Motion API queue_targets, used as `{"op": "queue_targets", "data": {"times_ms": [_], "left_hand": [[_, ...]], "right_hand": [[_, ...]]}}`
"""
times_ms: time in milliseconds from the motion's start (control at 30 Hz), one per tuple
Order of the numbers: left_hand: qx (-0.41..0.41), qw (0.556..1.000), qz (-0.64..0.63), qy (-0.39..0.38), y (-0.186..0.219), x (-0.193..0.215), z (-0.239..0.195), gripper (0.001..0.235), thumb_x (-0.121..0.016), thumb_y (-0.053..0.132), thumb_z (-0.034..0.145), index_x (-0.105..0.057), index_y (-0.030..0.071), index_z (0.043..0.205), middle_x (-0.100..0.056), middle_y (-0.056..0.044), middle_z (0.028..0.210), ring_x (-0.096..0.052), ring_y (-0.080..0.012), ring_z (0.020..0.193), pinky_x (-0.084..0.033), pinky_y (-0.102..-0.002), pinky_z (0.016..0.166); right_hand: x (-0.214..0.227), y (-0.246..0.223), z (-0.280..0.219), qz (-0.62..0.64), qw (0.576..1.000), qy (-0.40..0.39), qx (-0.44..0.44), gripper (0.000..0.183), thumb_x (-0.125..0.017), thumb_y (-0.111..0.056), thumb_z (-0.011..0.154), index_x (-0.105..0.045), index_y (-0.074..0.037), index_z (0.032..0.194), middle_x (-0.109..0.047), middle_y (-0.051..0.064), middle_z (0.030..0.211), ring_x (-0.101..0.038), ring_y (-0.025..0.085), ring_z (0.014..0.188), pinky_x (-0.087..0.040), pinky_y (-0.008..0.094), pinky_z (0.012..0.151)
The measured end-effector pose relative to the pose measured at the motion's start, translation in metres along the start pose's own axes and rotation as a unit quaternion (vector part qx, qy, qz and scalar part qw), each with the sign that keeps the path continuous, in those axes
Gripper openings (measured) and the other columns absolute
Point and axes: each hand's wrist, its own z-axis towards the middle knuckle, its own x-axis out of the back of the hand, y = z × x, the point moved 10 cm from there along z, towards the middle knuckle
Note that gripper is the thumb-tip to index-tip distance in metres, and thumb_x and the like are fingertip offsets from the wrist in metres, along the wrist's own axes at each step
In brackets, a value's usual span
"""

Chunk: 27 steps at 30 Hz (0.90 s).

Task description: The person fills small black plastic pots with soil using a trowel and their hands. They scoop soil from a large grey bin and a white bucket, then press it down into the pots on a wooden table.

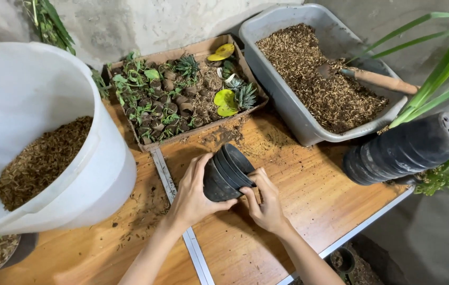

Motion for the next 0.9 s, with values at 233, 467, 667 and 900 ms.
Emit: {"op": "queue_targets", "data": {"times_ms": [233,467,667,900], "left_hand": [[0.010,0.999,-0.023,-0.027,0.000,-0.016,0.012,0.110,-0.093,0.036,0.050,-0.042,0.007,0.144,-0.052,-0.020,0.136,-0.054,-0.0446,0.127,-0.045,-0.059,0.105],[0.016,0.998,-0.038,-0.054,-0.011,-0.024,0.012,0.105,-0.093,0.035,0.052,-0.044,0.010,0.141,-0.054,-0.018,0.136,-0.056,-0.0446,0.125,-0.046,-0.060,0.104],[0.002,0.996,-0.085,-0.025,0.009,-0.005,0.007,0.102,-0.094,0.026,0.057,-0.042,0.007,0.143,-0.050,-0.023,0.141,-0.051,-0.0520,0.126,-0.044,-0.068,0.101],[-0.027,0.989,-0.143,0.001,-0.013,0.002,-0.021,0.096,-0.096,0.019,0.059,-0.040,0.008,0.137,-0.045,-0.022,0.146,-0.044,-0.0499,0.134,-0.039,-0.067,0.109]], "right_hand": [[0.020,0.007,-0.003,-0.030,0.998,0.044,-0.021,0.014,-0.061,-0.011,0.099,-0.066,-0.002,0.090,-0.058,0.012,0.076,-0.053,0.028,0.067,-0.047,0.038,0.069],[0.045,0.028,-0.001,-0.043,0.993,0.090,-0.057,0.011,-0.059,-0.005,0.099,-0.067,-0.002,0.092,-0.060,0.010,0.075,-0.056,0.023,0.067,-0.048,0.036,0.071],[0.067,0.061,-0.011,0.024,0.970,0.179,-0.161,0.016,-0.051,-0.006,0.106,-0.066,-0.003,0.102,-0.059,0.009,0.085,-0.058,0.019,0.078,-0.050,0.035,0.075],[0.069,0.090,0.017,0.313,0.837,0.273,-0.358,0.027,-0.050,-0.014,0.110,-0.062,0.009,0.119,-0.068,0.020,0.102,-0.070,0.024,0.097,-0.055,0.041,0.095]]}}
